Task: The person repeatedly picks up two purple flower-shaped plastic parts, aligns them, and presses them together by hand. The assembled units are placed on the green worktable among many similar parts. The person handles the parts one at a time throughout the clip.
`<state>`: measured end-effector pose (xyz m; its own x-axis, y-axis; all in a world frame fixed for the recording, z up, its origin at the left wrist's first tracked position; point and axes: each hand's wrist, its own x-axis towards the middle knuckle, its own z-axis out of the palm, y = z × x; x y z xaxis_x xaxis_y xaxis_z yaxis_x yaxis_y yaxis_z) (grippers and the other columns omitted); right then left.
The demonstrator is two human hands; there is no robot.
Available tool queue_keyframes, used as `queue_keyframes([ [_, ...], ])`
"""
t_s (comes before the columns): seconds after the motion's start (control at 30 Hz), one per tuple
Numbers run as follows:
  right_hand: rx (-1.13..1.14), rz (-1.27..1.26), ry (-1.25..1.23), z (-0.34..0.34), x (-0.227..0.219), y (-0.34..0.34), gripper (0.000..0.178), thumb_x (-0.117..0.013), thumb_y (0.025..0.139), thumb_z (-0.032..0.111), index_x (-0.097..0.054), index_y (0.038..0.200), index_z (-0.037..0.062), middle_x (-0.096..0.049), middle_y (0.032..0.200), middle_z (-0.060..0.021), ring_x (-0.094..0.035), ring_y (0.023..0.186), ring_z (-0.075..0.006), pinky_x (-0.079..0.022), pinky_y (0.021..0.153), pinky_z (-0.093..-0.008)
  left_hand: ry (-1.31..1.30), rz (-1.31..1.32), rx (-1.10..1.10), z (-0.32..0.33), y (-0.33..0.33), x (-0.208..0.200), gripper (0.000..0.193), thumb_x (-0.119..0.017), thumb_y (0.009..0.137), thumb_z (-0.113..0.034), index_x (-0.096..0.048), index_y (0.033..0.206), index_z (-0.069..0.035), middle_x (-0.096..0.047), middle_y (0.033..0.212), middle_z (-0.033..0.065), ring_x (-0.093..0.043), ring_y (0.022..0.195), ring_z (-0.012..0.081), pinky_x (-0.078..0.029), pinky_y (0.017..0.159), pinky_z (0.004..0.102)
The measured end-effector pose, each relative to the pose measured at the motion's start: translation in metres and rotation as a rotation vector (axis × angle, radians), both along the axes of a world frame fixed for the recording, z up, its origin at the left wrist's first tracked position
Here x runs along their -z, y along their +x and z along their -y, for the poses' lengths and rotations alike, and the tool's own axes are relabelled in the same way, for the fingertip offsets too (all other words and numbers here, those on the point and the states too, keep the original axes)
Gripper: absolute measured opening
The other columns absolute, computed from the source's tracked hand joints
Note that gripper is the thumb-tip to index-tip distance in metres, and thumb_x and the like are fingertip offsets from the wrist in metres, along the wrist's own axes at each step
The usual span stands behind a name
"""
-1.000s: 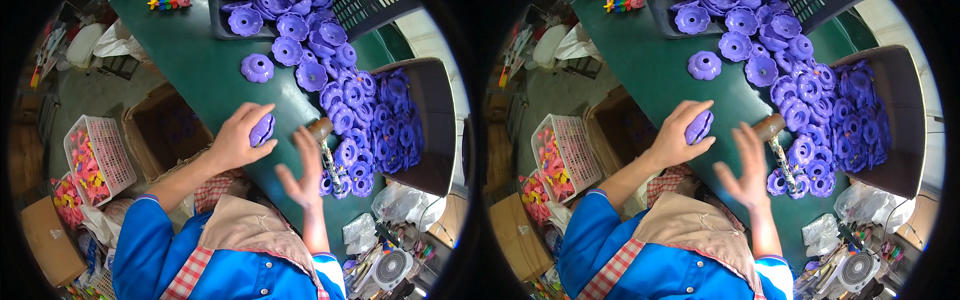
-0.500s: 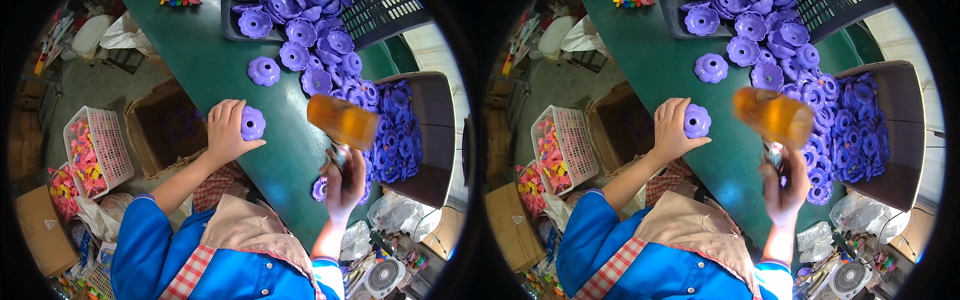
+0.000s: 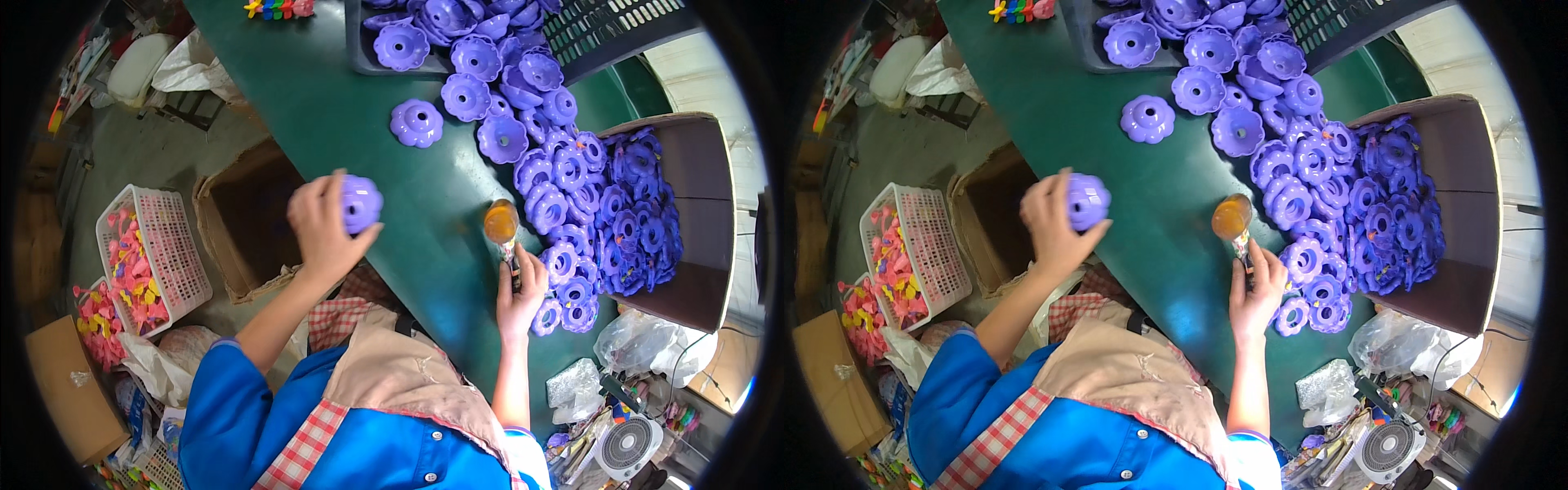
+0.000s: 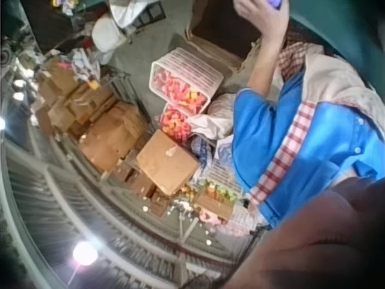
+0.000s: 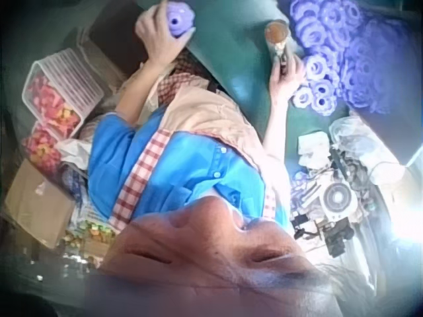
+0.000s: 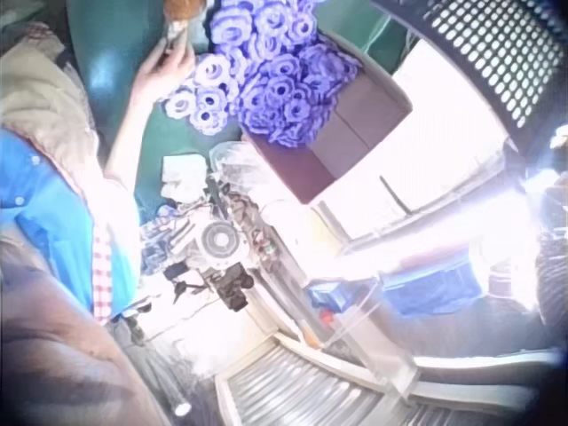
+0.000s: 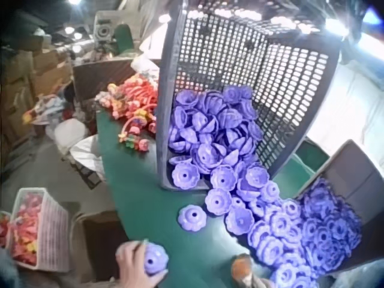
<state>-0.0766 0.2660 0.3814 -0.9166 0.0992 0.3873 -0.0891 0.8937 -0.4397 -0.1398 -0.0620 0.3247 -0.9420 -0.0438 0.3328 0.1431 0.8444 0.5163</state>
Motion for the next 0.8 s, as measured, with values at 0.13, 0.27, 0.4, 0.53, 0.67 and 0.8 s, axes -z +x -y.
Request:
queue_keyframes([
  [0.13, -0.09, -0.066, 0.008, 0.002, -0.02, -0.072, 0.048, -0.075, 0.088, -0.003, -0.068, 0.135, 0.0007, -0.067, 0.135, -0.0201, -0.065, 0.121, -0.0394, -0.049, 0.108, -0.0482, 0.011, -0.349, 0.07, 0.008, -0.017, -0.046, 0.098, -0.094, 0.076, -0.037, -0.048, 0.154, -0.002, -0.045, 0.156, 0.0198, -0.04, 0.145, 0.0425, -0.027, 0.12, 0.0595],
  [0.27, -0.18, 0.046, 0.443, 0.007, -0.034, -0.168, 0.082, -0.079, 0.075, 0.004, -0.05, 0.152, 0.0038, -0.052, 0.156, -0.0203, -0.047, 0.148, -0.04, -0.037, 0.123, -0.0538, 0.193, -0.146, 0.389, -0.049, -0.114, -0.049, 0.081, -0.088, 0.084, -0.028, -0.051, 0.152, -0.003, -0.048, 0.154, 0.0224, -0.048, 0.141, 0.0427, -0.042, 0.117, 0.0529],
  [0.4, -0.054, 0.118, 0.422, -0.032, -0.03, -0.155, 0.092, -0.088, 0.073, 0.012, -0.048, 0.155, 0.0025, -0.05, 0.157, -0.0235, -0.047, 0.145, -0.0451, -0.038, 0.123, -0.0525, 0.085, -0.147, 0.401, -0.062, -0.157, 0.004, 0.075, -0.086, 0.085, -0.024, -0.051, 0.147, -0.002, -0.049, 0.152, 0.0228, -0.05, 0.139, 0.0435, -0.044, 0.117, 0.0519],
  [0.53, -0.094, 0.052, 0.257, -0.059, 0.011, -0.126, 0.067, -0.081, 0.081, 0.006, -0.06, 0.144, 0.0019, -0.063, 0.143, -0.0213, -0.059, 0.134, -0.04, -0.039, 0.122, -0.0561, 0.356, -0.106, 0.512, -0.076, -0.134, 0.008, 0.062, -0.082, 0.09, -0.021, -0.053, 0.14, -0.001, -0.053, 0.145, 0.0228, -0.054, 0.134, 0.0404, -0.046, 0.114, 0.0495],
  [0.67, -0.019, -0.138, 0.175, -0.055, 0.016, -0.119, 0.036, -0.074, 0.088, 0.002, -0.074, 0.124, 0.0062, -0.075, 0.119, -0.0147, -0.068, 0.122, -0.0314, -0.035, 0.123, -0.0575, 1.117, 0.315, 0.423, -0.052, -0.078, -0.006, 0.048, -0.061, 0.107, -0.033, -0.053, 0.143, -0.001, -0.065, 0.131, 0.0149, -0.068, 0.116, 0.0278, -0.055, 0.1, 0.041],
  [0.8, -0.013, -0.225, 0.216, -0.017, -0.003, -0.128, 0.036, -0.078, 0.082, 0.002, -0.077, 0.117, 0.0084, -0.075, 0.111, -0.0071, -0.068, 0.118, -0.0269, -0.029, 0.126, -0.0569, 1.923, 0.73, 0.378, -0.018, -0.057, -0.001, 0.06, -0.043, 0.112, -0.051, -0.053, 0.149, -0.005, -0.068, 0.132, 0.0185, -0.07, 0.119, 0.0345, -0.059, 0.097, 0.0459],
])
